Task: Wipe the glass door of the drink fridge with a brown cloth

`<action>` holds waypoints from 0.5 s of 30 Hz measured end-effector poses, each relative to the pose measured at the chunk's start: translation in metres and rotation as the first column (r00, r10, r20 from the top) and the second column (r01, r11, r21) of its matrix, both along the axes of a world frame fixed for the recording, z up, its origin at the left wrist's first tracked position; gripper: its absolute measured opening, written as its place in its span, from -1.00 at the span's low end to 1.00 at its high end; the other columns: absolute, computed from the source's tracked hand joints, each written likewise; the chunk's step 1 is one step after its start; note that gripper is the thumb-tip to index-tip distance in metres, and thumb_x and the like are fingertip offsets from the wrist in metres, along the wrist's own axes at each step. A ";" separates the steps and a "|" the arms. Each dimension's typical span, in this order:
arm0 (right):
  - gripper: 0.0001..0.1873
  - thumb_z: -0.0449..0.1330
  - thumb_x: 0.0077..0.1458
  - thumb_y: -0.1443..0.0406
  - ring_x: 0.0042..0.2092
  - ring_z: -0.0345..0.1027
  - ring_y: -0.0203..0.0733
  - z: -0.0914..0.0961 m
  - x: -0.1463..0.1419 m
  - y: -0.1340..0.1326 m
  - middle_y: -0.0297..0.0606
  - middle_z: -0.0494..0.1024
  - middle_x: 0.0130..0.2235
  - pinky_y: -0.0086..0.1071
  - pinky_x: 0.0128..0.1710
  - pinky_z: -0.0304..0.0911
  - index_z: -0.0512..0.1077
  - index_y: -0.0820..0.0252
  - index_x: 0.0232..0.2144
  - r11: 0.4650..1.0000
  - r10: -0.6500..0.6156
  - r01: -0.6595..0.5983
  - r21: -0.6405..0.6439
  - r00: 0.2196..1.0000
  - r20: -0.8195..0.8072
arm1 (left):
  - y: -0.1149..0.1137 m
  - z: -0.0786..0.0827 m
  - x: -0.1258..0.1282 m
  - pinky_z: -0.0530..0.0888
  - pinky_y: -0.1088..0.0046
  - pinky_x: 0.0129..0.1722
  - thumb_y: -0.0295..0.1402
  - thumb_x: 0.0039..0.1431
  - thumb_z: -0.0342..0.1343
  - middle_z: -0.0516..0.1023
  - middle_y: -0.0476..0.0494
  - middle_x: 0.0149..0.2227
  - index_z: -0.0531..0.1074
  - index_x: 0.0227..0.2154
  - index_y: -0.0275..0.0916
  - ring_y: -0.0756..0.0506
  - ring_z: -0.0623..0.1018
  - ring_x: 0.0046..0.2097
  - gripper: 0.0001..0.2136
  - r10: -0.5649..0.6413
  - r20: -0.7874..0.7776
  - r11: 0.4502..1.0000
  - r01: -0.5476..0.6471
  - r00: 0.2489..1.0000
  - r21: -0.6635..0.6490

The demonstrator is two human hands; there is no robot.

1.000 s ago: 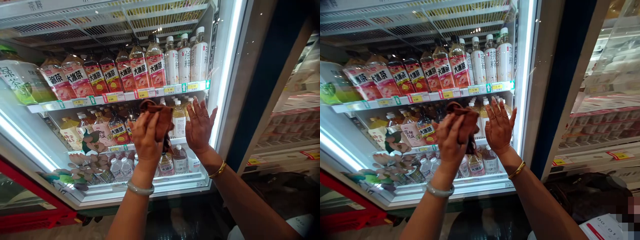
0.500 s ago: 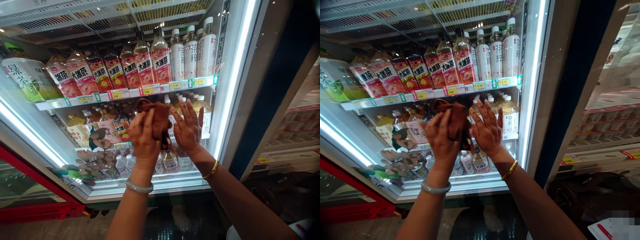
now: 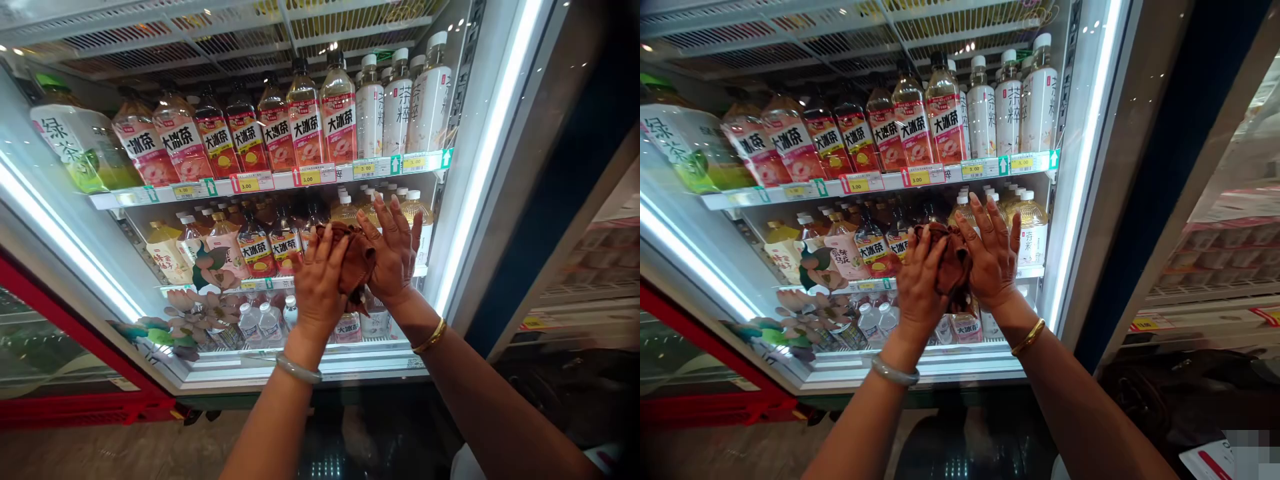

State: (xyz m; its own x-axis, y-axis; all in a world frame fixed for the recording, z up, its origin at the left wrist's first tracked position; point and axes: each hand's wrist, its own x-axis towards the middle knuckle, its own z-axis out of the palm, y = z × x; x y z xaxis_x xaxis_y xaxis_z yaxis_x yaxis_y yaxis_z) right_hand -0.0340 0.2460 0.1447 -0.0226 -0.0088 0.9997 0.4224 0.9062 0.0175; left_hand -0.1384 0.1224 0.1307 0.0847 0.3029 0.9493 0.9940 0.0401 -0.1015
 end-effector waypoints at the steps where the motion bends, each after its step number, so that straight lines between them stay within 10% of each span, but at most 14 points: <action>1: -0.52 -0.04 0.43 0.18 0.51 -0.06 -0.14 0.000 0.000 0.000 -0.28 0.28 0.42 0.10 0.53 -0.28 0.28 -0.06 0.33 1.000 -0.001 0.001 -0.004 1.000 0.010 | -0.005 0.007 -0.008 0.11 0.01 0.47 -0.29 0.32 0.18 0.27 -0.32 0.42 0.22 0.37 -0.13 -0.25 0.10 0.51 -0.41 -0.014 -0.009 1.000 0.014 1.000 0.006; 7: -0.49 -0.05 0.40 0.23 0.52 -0.10 -0.13 0.002 0.001 -0.002 -0.28 0.26 0.43 0.15 0.52 -0.31 0.25 -0.05 0.35 1.000 0.010 -0.010 -0.020 0.999 0.033 | -0.016 0.024 -0.024 0.20 0.01 0.44 -0.26 0.27 0.25 0.41 -0.36 0.32 0.36 0.27 -0.20 -0.27 0.28 0.43 -0.47 -0.010 0.124 0.979 -0.016 0.992 0.205; 15: -0.48 0.00 0.42 0.18 0.50 -0.04 -0.17 0.000 0.001 0.001 -0.36 0.27 0.43 0.03 0.55 -0.30 0.20 -0.16 0.37 0.999 0.031 -0.031 -0.030 0.999 0.011 | 0.000 0.005 0.002 0.23 0.03 0.44 -0.42 0.33 0.13 0.47 -0.30 0.27 0.34 0.26 -0.18 -0.22 0.33 0.41 -0.55 -0.084 -0.015 0.995 0.085 0.996 0.053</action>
